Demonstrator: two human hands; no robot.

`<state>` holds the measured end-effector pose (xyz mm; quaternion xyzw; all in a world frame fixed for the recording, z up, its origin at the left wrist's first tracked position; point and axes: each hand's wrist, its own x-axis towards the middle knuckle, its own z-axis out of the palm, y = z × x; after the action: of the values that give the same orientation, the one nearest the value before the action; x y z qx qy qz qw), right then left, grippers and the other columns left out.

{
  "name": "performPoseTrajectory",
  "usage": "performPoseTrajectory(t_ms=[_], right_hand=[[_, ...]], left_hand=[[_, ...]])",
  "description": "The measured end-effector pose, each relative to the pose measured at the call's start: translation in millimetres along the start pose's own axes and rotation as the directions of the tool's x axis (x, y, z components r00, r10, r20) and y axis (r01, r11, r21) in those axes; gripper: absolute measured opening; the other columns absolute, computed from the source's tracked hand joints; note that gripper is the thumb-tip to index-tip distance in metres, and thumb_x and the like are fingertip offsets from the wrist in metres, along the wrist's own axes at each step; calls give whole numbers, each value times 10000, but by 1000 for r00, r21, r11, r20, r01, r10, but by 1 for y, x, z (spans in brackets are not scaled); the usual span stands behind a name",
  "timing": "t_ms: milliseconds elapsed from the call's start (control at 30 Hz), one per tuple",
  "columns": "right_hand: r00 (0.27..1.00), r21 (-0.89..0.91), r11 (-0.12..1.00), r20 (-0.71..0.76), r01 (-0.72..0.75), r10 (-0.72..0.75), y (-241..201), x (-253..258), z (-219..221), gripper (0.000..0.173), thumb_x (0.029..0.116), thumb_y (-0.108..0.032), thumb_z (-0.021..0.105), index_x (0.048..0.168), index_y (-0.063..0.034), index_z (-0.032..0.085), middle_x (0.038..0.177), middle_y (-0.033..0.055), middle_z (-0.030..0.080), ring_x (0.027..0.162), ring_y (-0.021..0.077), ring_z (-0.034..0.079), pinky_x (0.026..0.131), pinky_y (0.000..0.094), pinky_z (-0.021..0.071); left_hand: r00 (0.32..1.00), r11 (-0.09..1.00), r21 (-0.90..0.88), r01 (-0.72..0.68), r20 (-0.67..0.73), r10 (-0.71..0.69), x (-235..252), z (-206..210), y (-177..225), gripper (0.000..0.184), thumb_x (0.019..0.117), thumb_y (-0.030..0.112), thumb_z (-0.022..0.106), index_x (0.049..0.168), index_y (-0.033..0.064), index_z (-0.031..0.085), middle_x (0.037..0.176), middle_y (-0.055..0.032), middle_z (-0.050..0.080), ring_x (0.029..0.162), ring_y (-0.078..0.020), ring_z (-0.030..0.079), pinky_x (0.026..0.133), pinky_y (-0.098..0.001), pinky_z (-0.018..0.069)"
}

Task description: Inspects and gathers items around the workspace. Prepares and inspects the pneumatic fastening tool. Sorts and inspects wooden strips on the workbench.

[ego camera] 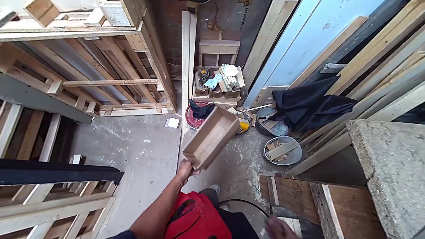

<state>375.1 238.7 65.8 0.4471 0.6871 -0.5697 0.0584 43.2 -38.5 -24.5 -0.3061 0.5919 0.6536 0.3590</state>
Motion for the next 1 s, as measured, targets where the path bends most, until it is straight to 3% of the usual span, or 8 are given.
performPoseTrajectory(t_ms=[167, 367, 433, 567, 667, 800, 867, 1000], right_hand=[[960, 104, 963, 160, -250, 231, -109, 86, 111, 859, 946, -424, 723, 1597, -142, 238, 1309, 156, 656, 1004, 355, 732, 741, 549, 642], [794, 297, 772, -71, -562, 604, -115, 201, 194, 506, 1086, -377, 415, 1471, -48, 397, 1075, 275, 688, 793, 378, 723, 649, 534, 618], [713, 357, 699, -117, -619, 691, -93, 231, 201, 460, 1080, -338, 408, 1422, -33, 444, 1101, 272, 669, 832, 367, 708, 682, 527, 606], [543, 440, 590, -243, -677, 804, -40, 294, 256, 412, 1086, -296, 397, 1401, -32, 437, 1162, 255, 628, 878, 340, 694, 679, 497, 600], [442, 417, 541, -315, -730, 840, -24, 322, 308, 355, 1077, -279, 400, 1328, -40, 476, 1070, 220, 667, 823, 333, 714, 633, 507, 610], [500, 308, 574, -290, -759, 816, -9, 331, 318, 329, 1059, -316, 419, 1242, -63, 520, 1024, 133, 689, 872, 287, 714, 692, 535, 613], [479, 281, 563, -315, -777, 819, -23, 349, 326, 247, 1056, -251, 419, 1183, -72, 534, 993, 99, 691, 865, 250, 708, 683, 507, 605], [471, 240, 533, -272, -812, 840, -69, 382, 336, 257, 1055, -224, 380, 1203, -54, 504, 971, 132, 701, 804, 280, 719, 634, 492, 615]], left_hand=[[985, 924, 364, -117, 162, 62, -3, -21, -13, 393, 1054, 139, 466, 1420, -5, 462, 1069, -170, 730, 774, -264, 754, 629, -440, 654], [837, 726, 615, -307, 537, -101, 84, -18, 28, 610, 1038, 353, 554, 1487, -27, 394, 1089, -179, 714, 892, -272, 742, 825, -491, 624], [792, 759, 594, -265, 583, -180, 170, -45, 43, 492, 1078, 411, 479, 1392, 44, 571, 1169, -128, 721, 979, -237, 729, 876, -459, 608], [989, 798, 594, -99, 145, 16, 372, -122, 103, 376, 1084, 296, 506, 1312, 24, 628, 1153, -185, 705, 1004, -297, 709, 901, -513, 585], [974, 689, 724, 30, -176, 141, 539, -181, 136, 394, 1071, 269, 494, 1334, -6, 596, 1197, -230, 679, 1021, -353, 704, 904, -561, 576], [918, 622, 752, 220, -375, 128, 707, -211, 167, 725, 931, 321, 704, 1490, -38, 412, 1404, -339, 527, 1224, -477, 599, 993, -657, 502], [905, 703, 659, 267, -422, 51, 752, -209, 161, 968, 871, 349, 800, 1581, 34, 223, 1420, -305, 513, 1153, -427, 651, 902, -605, 579], [936, 781, 599, 179, -347, 51, 706, -189, 118, 532, 954, 299, 685, 1369, -2, 544, 1190, -271, 669, 1001, -410, 706, 848, -623, 584]])
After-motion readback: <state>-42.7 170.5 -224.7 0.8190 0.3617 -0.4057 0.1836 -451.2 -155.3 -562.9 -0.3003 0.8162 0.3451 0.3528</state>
